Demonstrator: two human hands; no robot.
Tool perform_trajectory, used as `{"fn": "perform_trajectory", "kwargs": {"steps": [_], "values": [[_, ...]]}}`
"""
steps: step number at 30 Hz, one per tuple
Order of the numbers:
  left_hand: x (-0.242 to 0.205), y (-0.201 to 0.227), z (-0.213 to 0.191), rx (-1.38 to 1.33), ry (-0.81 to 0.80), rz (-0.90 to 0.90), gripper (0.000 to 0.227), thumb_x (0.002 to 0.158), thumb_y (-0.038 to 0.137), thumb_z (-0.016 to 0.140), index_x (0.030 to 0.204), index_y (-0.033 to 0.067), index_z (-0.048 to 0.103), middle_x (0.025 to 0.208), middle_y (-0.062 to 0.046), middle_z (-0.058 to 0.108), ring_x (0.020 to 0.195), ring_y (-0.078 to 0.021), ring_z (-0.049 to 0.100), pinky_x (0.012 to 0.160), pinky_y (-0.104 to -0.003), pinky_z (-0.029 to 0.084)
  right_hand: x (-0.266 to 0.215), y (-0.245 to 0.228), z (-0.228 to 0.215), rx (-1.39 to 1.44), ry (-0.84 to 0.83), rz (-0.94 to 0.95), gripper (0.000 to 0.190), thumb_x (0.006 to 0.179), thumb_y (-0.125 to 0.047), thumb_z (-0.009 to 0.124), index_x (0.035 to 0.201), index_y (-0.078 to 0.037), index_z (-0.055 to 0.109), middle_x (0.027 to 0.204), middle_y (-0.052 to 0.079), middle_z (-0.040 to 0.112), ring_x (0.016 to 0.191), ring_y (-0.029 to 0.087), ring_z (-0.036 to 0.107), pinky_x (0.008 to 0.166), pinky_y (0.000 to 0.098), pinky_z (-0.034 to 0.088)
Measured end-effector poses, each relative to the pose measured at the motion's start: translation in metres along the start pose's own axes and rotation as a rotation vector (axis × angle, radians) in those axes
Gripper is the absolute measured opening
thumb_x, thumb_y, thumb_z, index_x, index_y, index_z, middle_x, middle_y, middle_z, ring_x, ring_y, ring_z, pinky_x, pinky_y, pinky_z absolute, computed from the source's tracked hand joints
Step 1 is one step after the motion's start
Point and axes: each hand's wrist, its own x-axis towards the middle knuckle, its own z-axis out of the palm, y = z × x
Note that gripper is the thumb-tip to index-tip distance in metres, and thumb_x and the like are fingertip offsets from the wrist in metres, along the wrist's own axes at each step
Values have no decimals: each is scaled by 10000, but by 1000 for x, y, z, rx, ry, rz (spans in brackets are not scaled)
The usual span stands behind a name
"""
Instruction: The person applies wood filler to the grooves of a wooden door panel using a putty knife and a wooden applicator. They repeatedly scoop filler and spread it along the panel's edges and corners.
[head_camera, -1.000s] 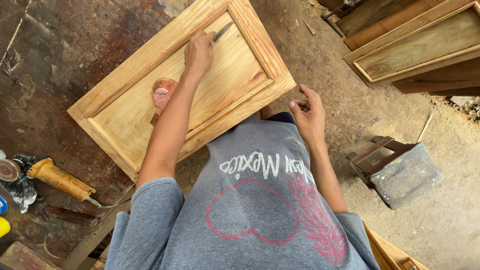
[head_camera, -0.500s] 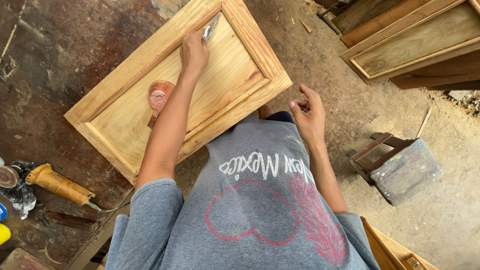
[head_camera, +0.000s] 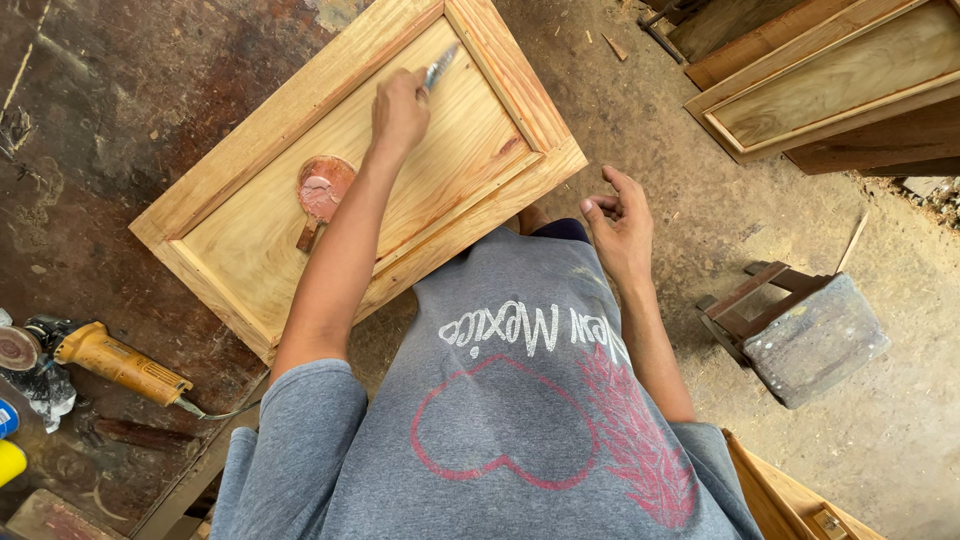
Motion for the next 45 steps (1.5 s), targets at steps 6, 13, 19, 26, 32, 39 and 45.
{"fn": "perform_trajectory", "kwargs": {"steps": [6, 13, 19, 26, 32, 39, 45], "values": [[4, -13, 6, 95, 138, 82, 198, 997, 79, 642, 1180, 30, 701, 1015, -193, 677, 915, -350, 686, 756, -485, 521, 4, -2, -3, 21, 8, -14, 522, 983, -48, 730, 1461, -26, 522, 1442, 165, 526, 1123, 212, 695, 932, 339, 596], [4, -17, 19, 82, 159, 203, 209, 970, 36, 668, 1172, 22, 722, 1013, -211, 679, 929, -403, 666, 791, -494, 512, 0, 2, -6, -27, 11, -16, 519, 987, -61, 733, 1465, -32, 531, 1437, 159, 533, 1126, 207, 699, 938, 328, 599], [-6, -17, 16, -42, 122, 84, 229, 941, 56, 630, 1164, 40, 680, 995, -188, 663, 852, -382, 682, 696, -479, 531, 0, 3, -7, 9, 22, -4, 519, 972, -41, 722, 1455, -27, 534, 1443, 159, 528, 1120, 207, 697, 938, 334, 589], [11, -12, 15, 66, 242, 247, 149, 946, 37, 655, 1080, 13, 716, 958, -242, 662, 889, -453, 642, 741, -531, 490, 3, 1, -9, -18, 17, -34, 512, 971, -34, 734, 1447, -28, 545, 1450, 155, 539, 1114, 203, 697, 947, 330, 582], [-48, 4, 38, -12, 104, 194, 164, 957, 49, 635, 1093, 12, 719, 940, -249, 663, 841, -419, 669, 739, -515, 502, 0, 3, -8, -62, 20, 15, 531, 960, -52, 733, 1453, -37, 538, 1442, 155, 533, 1097, 196, 702, 927, 323, 599], [-121, 31, 43, -398, -145, 25, 207, 983, 96, 637, 1165, 16, 695, 889, -177, 691, 756, -275, 683, 701, -404, 536, 2, -1, 6, -50, 5, -39, 520, 950, -63, 734, 1433, -18, 545, 1410, 154, 565, 1059, 187, 703, 919, 316, 581], [-145, 20, 66, -1112, -142, 27, 203, 968, 83, 783, 1109, -37, 699, 908, -49, 691, 817, -111, 627, 764, -280, 541, -3, -18, 41, 39, -209, -137, 491, 977, -64, 718, 1437, -9, 556, 1280, 116, 625, 1061, 165, 673, 936, 309, 572]]}}
